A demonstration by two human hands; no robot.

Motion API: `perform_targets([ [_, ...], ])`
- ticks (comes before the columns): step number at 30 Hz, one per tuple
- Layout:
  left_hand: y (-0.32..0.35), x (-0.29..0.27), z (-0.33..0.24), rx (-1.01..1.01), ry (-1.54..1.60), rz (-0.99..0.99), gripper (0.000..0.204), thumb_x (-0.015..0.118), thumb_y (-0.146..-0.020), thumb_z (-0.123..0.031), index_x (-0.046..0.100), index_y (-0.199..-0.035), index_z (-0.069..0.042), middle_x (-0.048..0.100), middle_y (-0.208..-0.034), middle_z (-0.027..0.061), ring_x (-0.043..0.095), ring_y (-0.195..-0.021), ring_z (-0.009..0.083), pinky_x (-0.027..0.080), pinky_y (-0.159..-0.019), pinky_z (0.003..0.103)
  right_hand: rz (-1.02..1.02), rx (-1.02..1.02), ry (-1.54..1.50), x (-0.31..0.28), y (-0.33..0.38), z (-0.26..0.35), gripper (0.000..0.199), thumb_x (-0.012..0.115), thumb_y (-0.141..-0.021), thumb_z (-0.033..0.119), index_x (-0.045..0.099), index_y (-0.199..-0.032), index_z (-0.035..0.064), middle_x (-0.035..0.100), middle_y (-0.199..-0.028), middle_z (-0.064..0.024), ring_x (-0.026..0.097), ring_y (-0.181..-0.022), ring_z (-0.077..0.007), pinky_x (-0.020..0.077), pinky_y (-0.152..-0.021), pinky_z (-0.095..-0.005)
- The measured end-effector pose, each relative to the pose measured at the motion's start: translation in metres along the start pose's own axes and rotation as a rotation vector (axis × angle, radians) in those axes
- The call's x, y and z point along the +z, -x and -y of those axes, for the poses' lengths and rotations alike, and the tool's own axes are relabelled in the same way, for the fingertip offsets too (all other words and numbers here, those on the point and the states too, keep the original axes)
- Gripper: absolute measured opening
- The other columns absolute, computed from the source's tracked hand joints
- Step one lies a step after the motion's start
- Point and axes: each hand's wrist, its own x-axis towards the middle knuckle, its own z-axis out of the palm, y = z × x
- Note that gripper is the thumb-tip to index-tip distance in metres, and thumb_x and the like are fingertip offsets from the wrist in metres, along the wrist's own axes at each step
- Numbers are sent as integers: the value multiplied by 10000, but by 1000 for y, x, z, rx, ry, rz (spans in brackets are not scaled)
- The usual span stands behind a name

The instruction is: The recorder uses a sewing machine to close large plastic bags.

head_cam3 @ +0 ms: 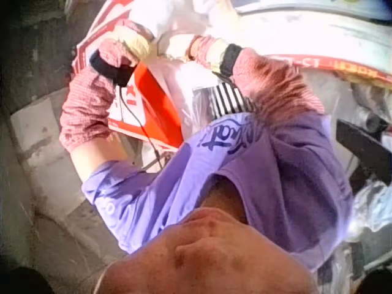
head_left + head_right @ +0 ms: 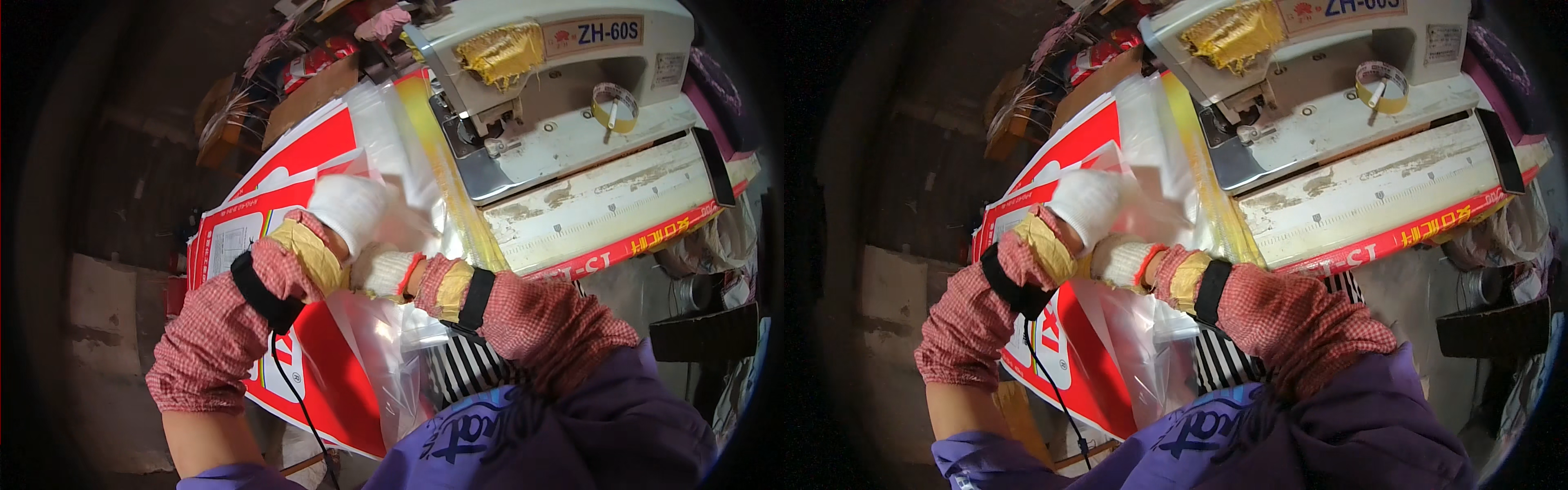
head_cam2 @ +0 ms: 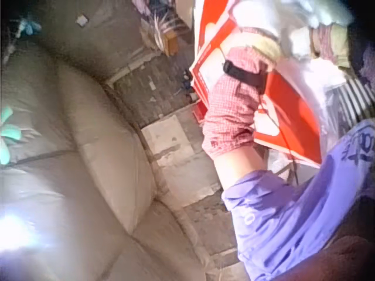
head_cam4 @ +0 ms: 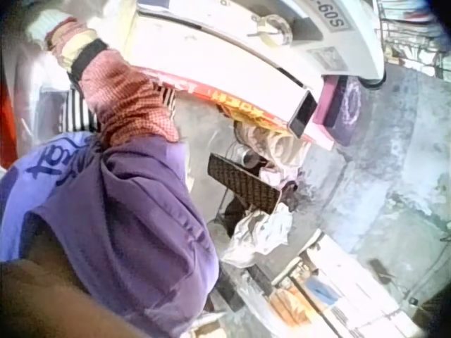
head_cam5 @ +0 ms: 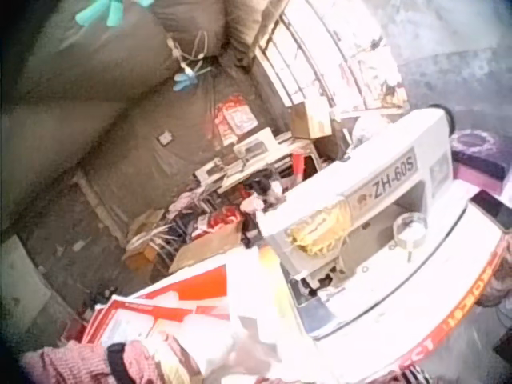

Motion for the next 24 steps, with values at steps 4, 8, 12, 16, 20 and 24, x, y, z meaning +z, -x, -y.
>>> perform_targets([
  [4,-40,6,36,-249,-267,-625,161,503,-775,-166,568,-905,-95,544,-706,58,599,-632,250,496,-534,371,-270,142,-677,12,4,-3,341,429,-843,349,494,-1055,90,593,-718,-157,593,-676,-325,445,-575,-409],
  [8,-80,31,51,-363,-82,-391,208,453,-809,-155,561,-974,-88,589,-888,100,619,-779,264,508,-628,396,174,13,-92,23,-18,-13,307,534,-770,267,523,-1041,125,602,-718,-115,593,-613,-330,461,-555,-416],
  [12,-84,-40,104,-476,-76,-275,224,444,-796,-121,626,-921,-88,643,-900,127,628,-846,284,507,-710,408,-217,-457,-84,75,-19,53,355,603,-701,230,563,-1038,126,575,-1088,-61,591,-897,-238,467,-747,-365],
  [16,-76,-129,134,-424,-186,-351,209,457,-808,-144,626,-901,-66,623,-913,159,600,-868,326,482,-744,405,-85,-339,-274,67,36,87,326,546,-761,251,568,-1050,102,538,-1118,-68,552,-939,-208,437,-804,-361],
  [20,-54,-146,139,-379,-265,-456,257,400,-852,-195,610,-937,-74,618,-931,158,592,-888,323,473,-756,394,-203,-412,170,10,111,57,277,507,-797,291,611,-961,94,604,-940,-87,573,-830,-240,443,-763,-369],
  [24,-39,-130,123,-426,-180,-350,270,392,-857,-207,603,-957,-71,612,-954,158,589,-896,321,471,-760,398,-253,639,-648,15,176,1,305,568,-792,314,591,-1001,92,624,-876,-132,587,-766,-271,455,-707,-372],
])
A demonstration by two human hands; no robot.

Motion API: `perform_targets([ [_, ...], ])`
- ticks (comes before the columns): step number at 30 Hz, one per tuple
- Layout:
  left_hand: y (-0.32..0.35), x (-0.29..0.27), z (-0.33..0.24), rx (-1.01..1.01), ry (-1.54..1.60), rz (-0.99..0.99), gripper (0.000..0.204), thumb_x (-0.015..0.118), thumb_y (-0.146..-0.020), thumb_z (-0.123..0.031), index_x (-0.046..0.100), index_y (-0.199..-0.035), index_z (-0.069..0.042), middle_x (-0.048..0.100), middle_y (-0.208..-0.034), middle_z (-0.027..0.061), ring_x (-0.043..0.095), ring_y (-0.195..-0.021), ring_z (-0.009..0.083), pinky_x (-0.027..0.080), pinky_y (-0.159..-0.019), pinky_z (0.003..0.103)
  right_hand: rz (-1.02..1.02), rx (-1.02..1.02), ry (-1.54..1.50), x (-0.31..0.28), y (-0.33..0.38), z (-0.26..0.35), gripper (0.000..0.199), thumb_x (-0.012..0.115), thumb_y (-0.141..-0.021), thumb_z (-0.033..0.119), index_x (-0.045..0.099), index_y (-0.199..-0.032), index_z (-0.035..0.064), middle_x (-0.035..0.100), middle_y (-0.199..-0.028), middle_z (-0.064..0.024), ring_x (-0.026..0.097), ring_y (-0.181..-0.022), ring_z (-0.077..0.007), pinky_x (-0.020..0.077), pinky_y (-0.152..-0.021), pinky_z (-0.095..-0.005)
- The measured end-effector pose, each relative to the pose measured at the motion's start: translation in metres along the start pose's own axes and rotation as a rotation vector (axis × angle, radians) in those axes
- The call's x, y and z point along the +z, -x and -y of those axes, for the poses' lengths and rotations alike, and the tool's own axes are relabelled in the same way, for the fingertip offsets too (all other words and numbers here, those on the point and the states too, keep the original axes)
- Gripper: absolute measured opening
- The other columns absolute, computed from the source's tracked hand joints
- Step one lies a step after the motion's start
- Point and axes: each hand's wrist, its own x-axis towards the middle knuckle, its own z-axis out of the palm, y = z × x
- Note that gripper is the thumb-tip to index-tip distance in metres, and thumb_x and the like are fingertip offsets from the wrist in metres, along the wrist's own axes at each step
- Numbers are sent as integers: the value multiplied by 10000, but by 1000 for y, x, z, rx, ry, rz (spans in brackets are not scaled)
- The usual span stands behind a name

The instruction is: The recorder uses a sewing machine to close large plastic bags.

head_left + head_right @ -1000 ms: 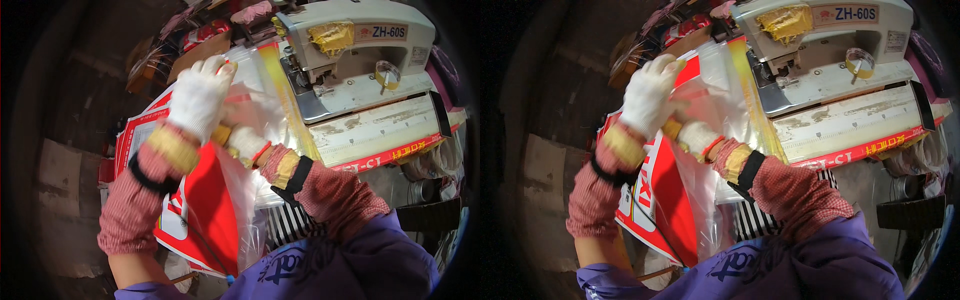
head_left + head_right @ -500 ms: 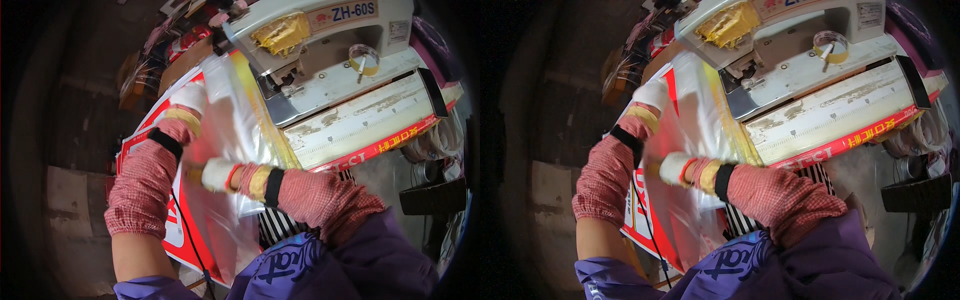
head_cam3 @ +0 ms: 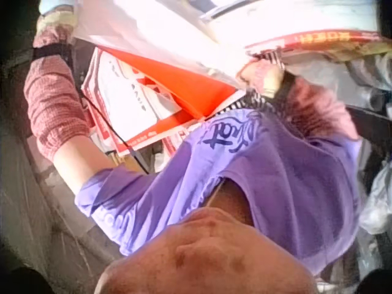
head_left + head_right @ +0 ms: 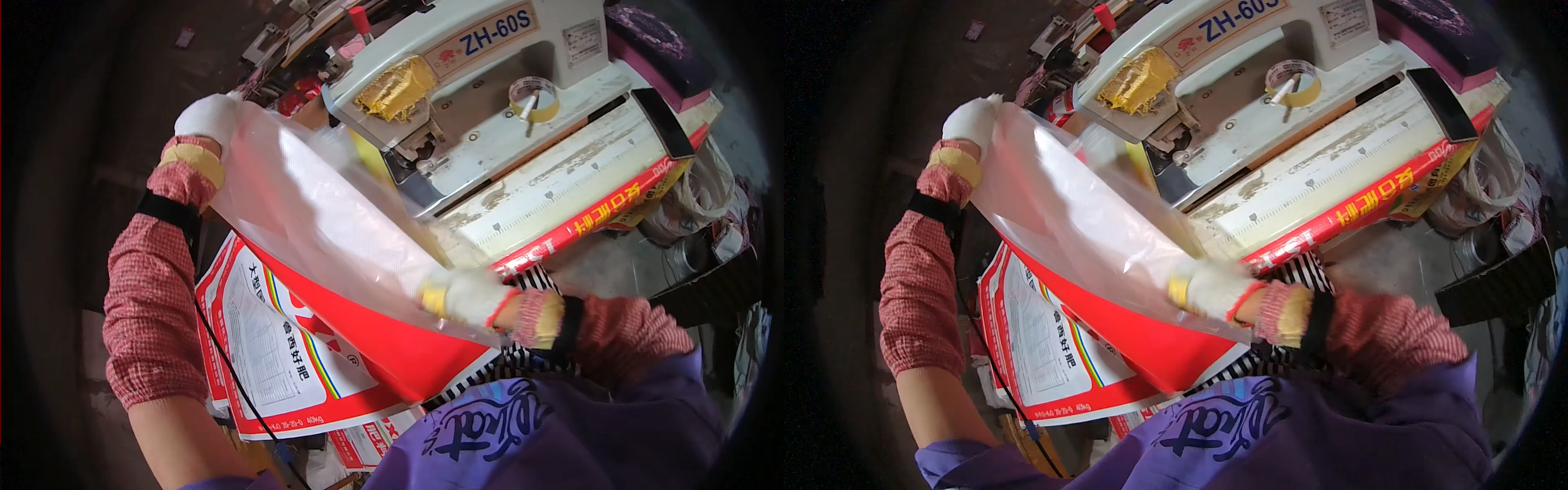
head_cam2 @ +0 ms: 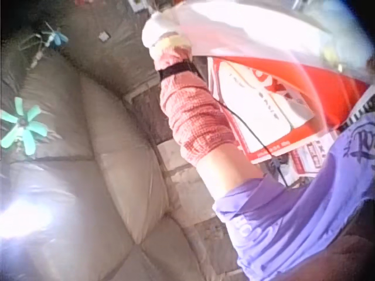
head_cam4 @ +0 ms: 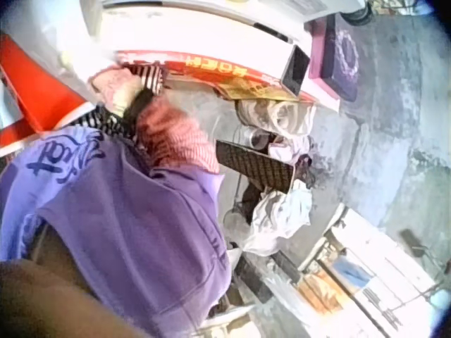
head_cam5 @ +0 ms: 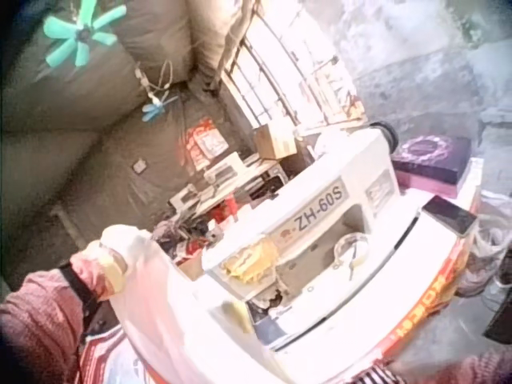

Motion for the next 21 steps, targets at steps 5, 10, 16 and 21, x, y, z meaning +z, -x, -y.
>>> perform_targets([
  [5,26,-16,-38,154,-34,26,259,453,-805,-203,634,-950,-88,617,-980,137,600,-889,306,479,-753,370,-785,256,337,-39,16,31,487,626,-745,271,479,-1154,49,623,-881,-137,592,-779,-283,461,-682,-366],
  [10,31,-23,-52,157,-44,60,238,470,-793,-176,633,-940,-85,621,-965,132,602,-886,301,482,-736,367,-589,-100,-34,-29,16,32,549,605,-768,249,399,-1231,40,599,-750,-119,595,-681,-234,472,-607,-360],
  [16,27,-8,-53,114,23,90,260,417,-836,-172,601,-988,-68,614,-965,156,597,-892,311,473,-735,382,26,292,-485,-19,0,33,264,534,-814,114,534,-1061,18,595,-768,-116,576,-579,-145,427,-424,-261],
  [21,7,-5,-29,-63,109,186,366,303,-908,-248,551,-1088,-47,591,-1019,179,567,-955,324,436,-820,378,58,86,188,-31,-11,51,493,645,-675,484,603,-836,20,623,-816,-155,597,-752,-312,465,-685,-385],
])
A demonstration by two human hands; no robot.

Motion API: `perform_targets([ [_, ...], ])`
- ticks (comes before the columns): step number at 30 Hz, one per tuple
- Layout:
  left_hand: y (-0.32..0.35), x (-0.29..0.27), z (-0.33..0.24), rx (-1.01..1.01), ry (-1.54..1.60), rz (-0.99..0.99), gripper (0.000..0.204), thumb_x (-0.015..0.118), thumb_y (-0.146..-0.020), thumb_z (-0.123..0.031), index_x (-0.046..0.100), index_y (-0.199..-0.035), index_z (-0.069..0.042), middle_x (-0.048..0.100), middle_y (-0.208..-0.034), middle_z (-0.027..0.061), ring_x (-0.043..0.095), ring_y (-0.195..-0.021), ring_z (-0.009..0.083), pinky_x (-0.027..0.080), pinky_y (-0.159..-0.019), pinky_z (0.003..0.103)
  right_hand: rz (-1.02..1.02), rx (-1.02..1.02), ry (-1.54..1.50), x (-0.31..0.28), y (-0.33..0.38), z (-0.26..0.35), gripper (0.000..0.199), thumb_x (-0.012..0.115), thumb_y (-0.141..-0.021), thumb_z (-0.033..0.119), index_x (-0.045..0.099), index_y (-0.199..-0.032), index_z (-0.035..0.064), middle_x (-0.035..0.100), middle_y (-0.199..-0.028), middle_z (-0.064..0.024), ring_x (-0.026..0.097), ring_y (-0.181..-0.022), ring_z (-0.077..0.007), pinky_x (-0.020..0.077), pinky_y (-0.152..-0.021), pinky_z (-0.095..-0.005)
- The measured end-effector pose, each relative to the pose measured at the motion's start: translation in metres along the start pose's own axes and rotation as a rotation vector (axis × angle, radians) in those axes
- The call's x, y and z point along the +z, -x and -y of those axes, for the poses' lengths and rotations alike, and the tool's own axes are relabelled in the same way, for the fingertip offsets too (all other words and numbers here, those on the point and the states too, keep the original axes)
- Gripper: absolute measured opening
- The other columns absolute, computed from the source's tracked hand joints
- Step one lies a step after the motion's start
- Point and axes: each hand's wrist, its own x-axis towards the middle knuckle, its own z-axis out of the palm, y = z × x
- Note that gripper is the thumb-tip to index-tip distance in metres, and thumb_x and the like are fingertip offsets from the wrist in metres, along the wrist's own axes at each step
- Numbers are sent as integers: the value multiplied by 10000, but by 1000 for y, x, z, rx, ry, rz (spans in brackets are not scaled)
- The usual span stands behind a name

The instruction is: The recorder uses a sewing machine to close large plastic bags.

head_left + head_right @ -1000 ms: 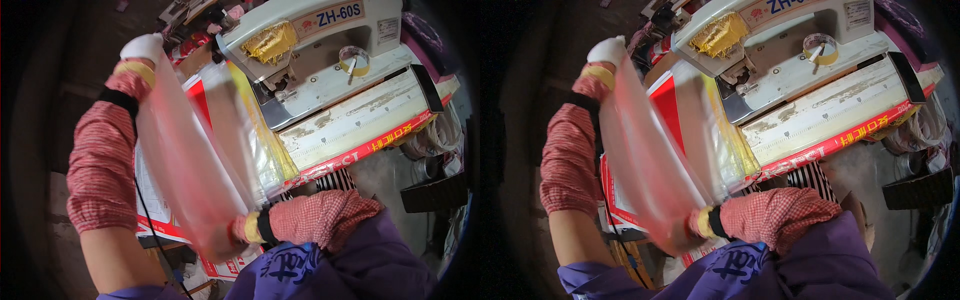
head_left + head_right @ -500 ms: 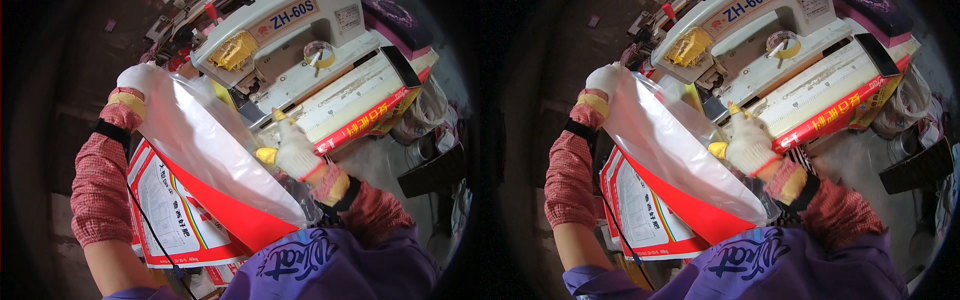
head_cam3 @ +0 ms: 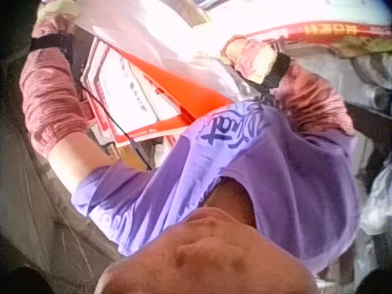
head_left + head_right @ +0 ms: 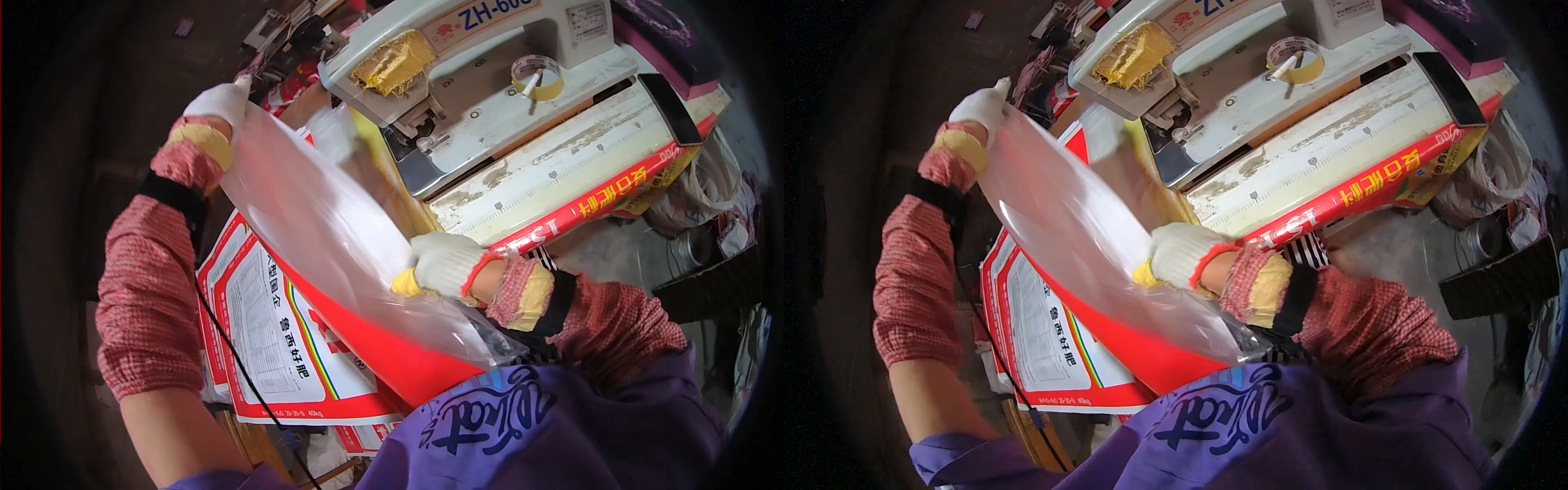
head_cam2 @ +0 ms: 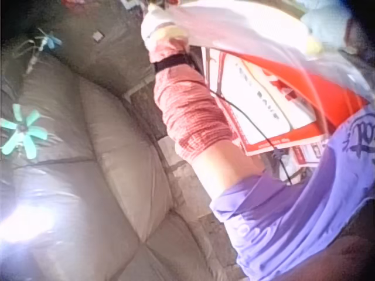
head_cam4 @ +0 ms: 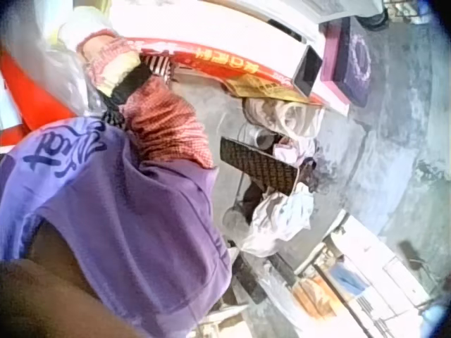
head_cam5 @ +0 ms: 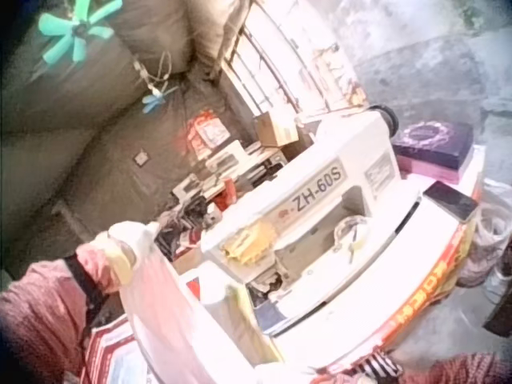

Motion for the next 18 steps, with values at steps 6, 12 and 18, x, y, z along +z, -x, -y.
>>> perform_targets([
  [6,-67,76,10,227,-243,-338,204,593,-714,-163,656,-905,-125,618,-996,122,603,-907,269,493,-759,358,-246,-207,-282,49,-27,36,253,514,-783,206,574,-988,69,610,-860,-175,592,-826,-331,473,-705,-407],
  [12,-22,188,-136,343,22,-641,158,432,-806,-130,582,-830,-89,612,-820,108,618,-746,261,502,-607,361,-92,137,-691,30,65,-33,202,551,-778,190,600,-943,83,601,-736,-97,581,-655,-198,462,-570,-324],
  [18,-22,179,-159,559,287,-416,212,447,-826,-184,560,-999,-137,588,-910,97,591,-823,271,490,-664,368,-213,370,-932,38,106,-108,170,561,-803,160,598,-945,72,535,-622,-16,463,-479,-82,375,-448,-247],
])
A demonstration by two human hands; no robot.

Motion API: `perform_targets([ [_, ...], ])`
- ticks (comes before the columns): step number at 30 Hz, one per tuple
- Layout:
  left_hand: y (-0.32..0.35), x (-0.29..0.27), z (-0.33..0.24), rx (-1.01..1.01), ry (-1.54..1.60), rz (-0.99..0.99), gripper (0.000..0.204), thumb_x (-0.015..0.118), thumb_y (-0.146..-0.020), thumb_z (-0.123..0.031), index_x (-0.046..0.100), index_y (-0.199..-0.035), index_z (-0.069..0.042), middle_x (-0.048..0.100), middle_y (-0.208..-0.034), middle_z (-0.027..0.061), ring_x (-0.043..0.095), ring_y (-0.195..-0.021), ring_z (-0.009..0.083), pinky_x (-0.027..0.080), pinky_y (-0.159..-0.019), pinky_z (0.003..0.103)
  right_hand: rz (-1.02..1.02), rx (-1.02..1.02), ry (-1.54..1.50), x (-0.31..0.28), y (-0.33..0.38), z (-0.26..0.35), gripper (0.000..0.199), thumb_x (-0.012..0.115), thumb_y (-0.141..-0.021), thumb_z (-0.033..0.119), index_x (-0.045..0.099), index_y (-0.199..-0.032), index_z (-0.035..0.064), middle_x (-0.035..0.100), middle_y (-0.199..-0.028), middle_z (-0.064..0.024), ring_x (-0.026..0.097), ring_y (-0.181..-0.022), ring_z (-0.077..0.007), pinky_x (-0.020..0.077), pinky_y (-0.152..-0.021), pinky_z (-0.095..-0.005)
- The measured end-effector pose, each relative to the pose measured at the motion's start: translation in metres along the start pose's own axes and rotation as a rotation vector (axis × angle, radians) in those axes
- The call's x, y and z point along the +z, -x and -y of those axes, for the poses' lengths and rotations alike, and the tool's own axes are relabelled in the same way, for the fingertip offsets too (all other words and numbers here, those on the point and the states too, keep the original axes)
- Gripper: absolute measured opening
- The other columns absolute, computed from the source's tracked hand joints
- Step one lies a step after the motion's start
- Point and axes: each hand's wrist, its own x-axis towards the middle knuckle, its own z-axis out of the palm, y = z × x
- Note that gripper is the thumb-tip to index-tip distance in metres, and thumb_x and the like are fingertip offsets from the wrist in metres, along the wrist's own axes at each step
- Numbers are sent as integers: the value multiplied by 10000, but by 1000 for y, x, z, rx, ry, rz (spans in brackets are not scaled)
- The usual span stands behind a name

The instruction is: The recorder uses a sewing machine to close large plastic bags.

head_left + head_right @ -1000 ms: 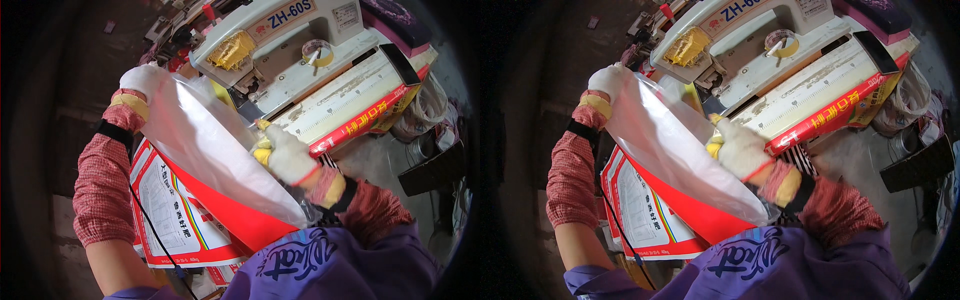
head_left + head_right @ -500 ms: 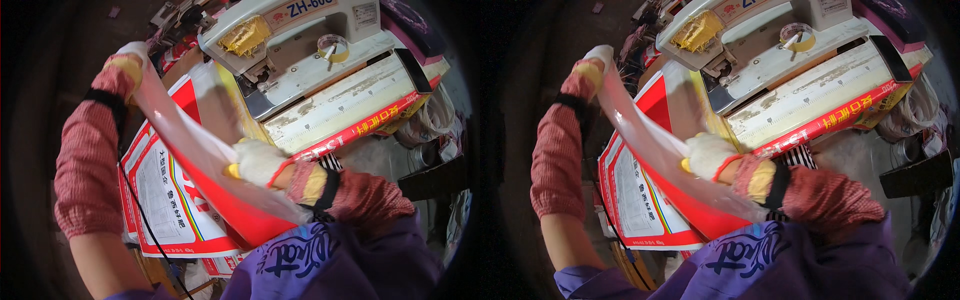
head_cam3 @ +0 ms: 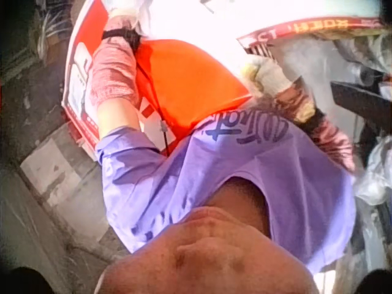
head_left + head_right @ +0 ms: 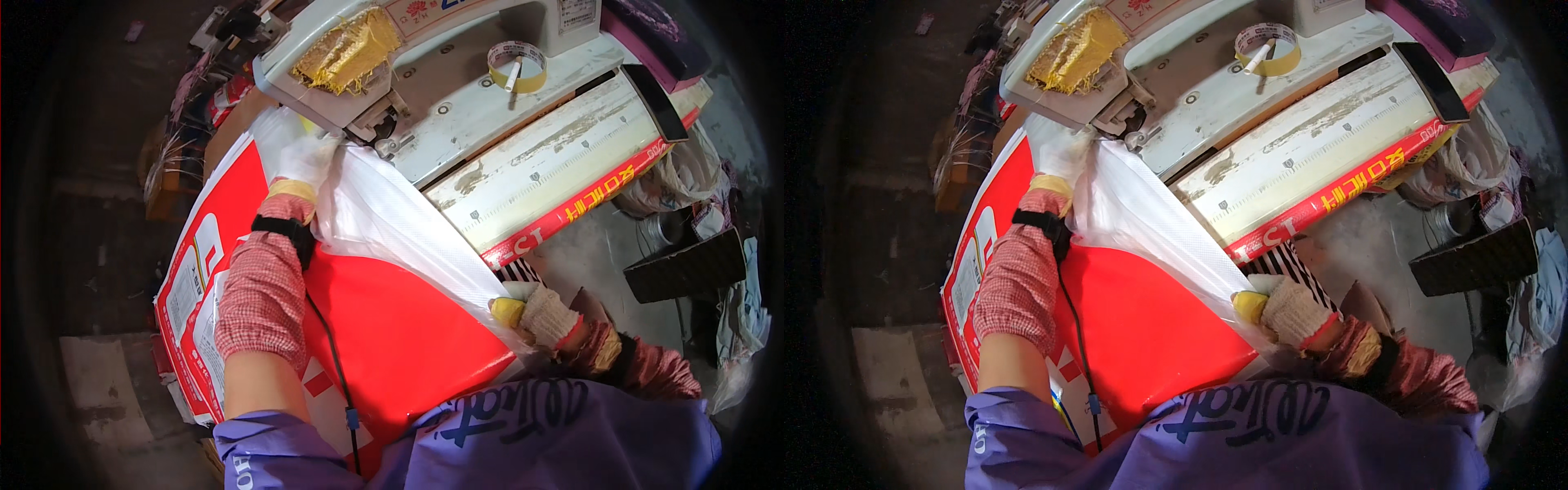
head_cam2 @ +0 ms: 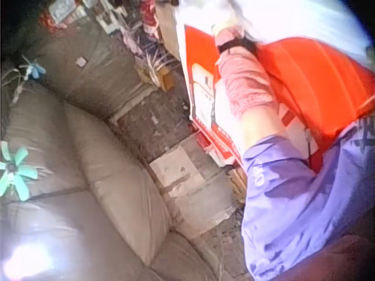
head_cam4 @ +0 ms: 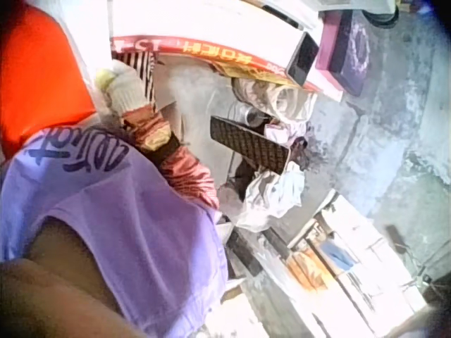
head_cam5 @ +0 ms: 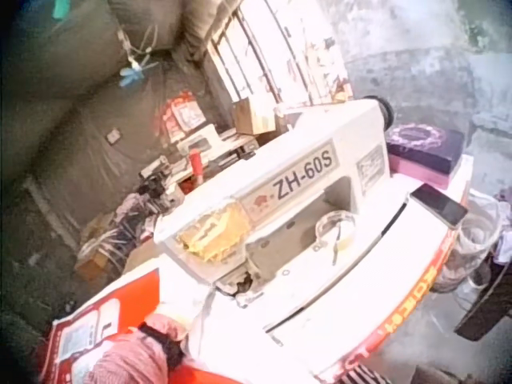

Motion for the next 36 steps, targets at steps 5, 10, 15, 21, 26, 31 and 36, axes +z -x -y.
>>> perform_targets([
  [5,13,42,49,81,487,-532,184,639,-661,-144,622,-844,-140,601,-899,72,561,-821,275,445,-667,389,-195,-470,423,24,-5,37,187,552,-803,172,586,-931,40,568,-682,-122,543,-597,-263,445,-576,-333],
  [10,-3,15,20,-111,250,-411,129,583,-735,-154,637,-837,-96,617,-789,124,584,-791,280,461,-711,368,-260,-188,507,23,15,59,231,592,-763,166,597,-947,27,608,-745,-149,605,-681,-253,465,-629,-298],
  [15,-8,-32,0,-136,212,-198,133,558,-739,-165,641,-825,-105,610,-831,133,578,-779,306,462,-677,382,-168,-168,522,23,14,57,136,696,-656,39,596,-746,25,548,-611,-84,522,-571,-113,419,-529,-258],
  [21,27,-19,2,-340,765,262,160,523,-805,-193,631,-879,-100,592,-841,138,566,-781,344,440,-691,369,-29,122,942,28,15,71,361,493,-858,397,602,-986,78,610,-699,-110,570,-592,-232,452,-564,-321],
  [26,8,-2,12,53,383,76,218,473,-809,-227,623,-929,-124,615,-896,134,579,-833,317,457,-733,380,126,105,1351,35,15,73,342,374,-907,278,499,-1148,70,610,-710,-161,623,-679,-248,475,-523,-319],
  [31,-19,46,141,-202,5,-50,230,495,-773,-180,608,-966,-123,623,-921,143,588,-864,337,472,-731,409,-374,-1144,1187,63,-63,74,345,502,-774,148,523,-1090,10,566,-612,-67,585,-556,-255,453,-456,-360],
  [36,-63,-57,116,-305,-97,-63,242,519,-767,-130,586,-1000,-130,620,-856,158,591,-865,320,474,-712,410,-403,-646,1423,78,-150,154,88,555,-667,79,640,-676,55,608,-617,-131,622,-603,-297,495,-487,-397],
])
